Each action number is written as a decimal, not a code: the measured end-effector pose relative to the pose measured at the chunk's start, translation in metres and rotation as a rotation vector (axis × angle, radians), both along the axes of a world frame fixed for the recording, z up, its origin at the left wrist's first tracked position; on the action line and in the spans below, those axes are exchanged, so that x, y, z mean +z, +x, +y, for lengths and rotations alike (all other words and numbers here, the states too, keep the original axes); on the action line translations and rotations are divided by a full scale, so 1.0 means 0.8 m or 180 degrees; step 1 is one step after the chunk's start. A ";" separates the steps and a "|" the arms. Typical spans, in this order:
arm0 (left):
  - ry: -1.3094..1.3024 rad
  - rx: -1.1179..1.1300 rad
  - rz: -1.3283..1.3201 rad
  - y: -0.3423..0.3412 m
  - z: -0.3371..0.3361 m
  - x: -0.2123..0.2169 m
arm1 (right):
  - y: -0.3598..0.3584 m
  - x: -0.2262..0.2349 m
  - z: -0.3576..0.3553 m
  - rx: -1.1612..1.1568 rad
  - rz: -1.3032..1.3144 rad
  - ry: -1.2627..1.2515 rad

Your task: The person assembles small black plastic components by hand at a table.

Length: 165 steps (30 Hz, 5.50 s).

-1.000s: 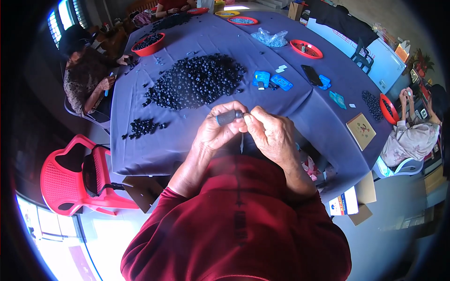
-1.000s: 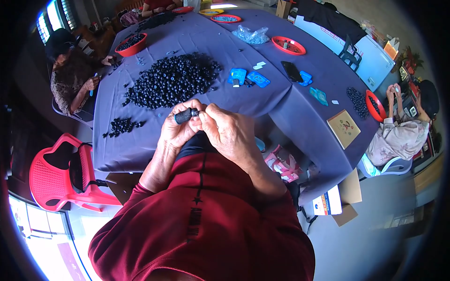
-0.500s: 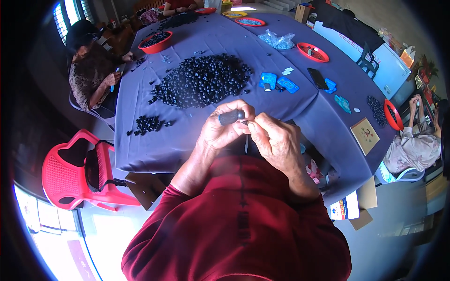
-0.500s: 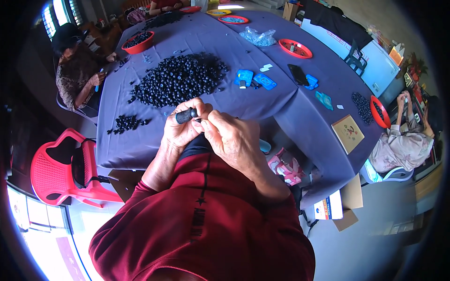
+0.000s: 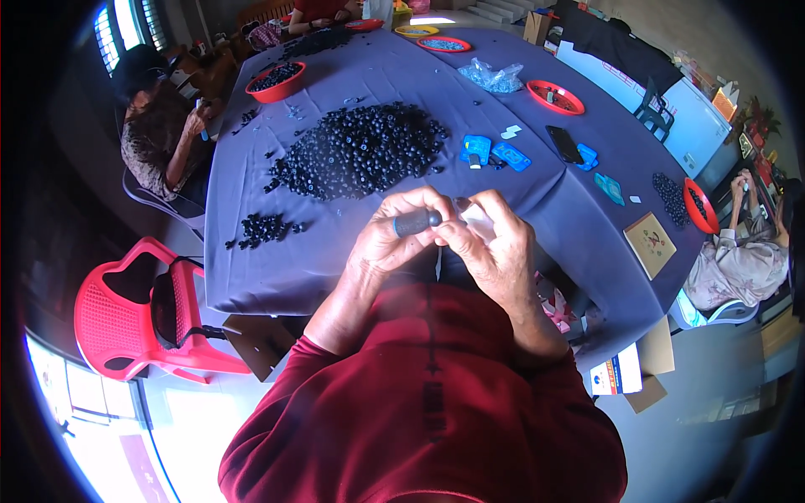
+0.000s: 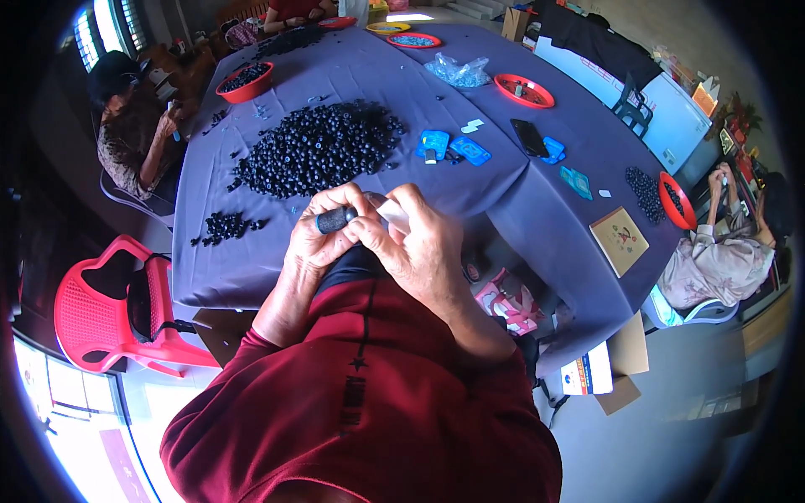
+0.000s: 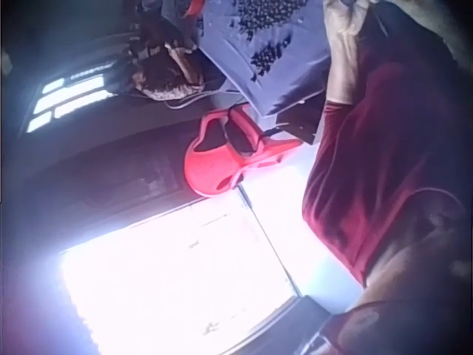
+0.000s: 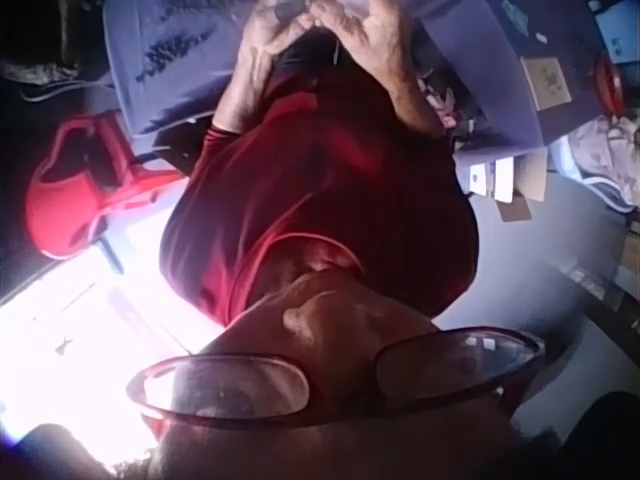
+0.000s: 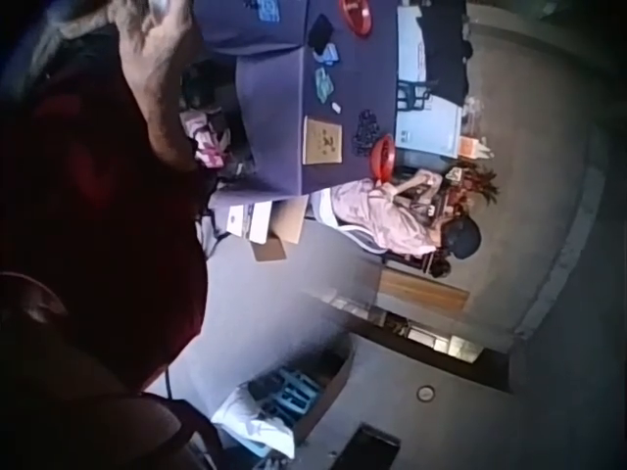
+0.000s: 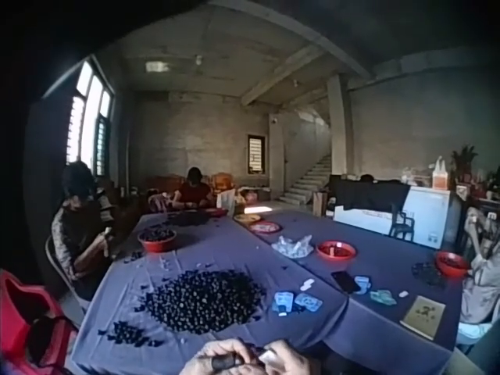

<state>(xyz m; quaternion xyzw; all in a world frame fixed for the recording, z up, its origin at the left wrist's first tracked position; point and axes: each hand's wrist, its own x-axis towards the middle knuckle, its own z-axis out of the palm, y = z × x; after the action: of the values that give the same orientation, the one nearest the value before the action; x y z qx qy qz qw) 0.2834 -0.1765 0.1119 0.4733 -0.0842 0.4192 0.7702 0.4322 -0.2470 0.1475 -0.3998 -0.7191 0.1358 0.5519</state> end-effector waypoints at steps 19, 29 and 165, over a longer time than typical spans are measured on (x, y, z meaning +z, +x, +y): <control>-0.0049 -0.0459 -0.0359 0.002 0.002 -0.002 | 0.003 0.012 -0.007 0.0557 0.0518 -0.0252; 0.1063 0.1502 0.1734 -0.028 0.017 0.004 | 0.003 -0.001 0.001 0.0465 0.0700 -0.0547; 0.0431 0.1723 0.1842 -0.069 0.011 -0.021 | -0.008 -0.005 0.005 0.0290 0.0077 0.0047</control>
<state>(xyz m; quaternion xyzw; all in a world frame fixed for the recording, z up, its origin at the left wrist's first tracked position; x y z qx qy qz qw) 0.2278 -0.1677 0.0952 0.6266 0.2364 0.4498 0.5910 0.4258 -0.2426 0.1432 -0.3610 -0.7308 0.1603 0.5567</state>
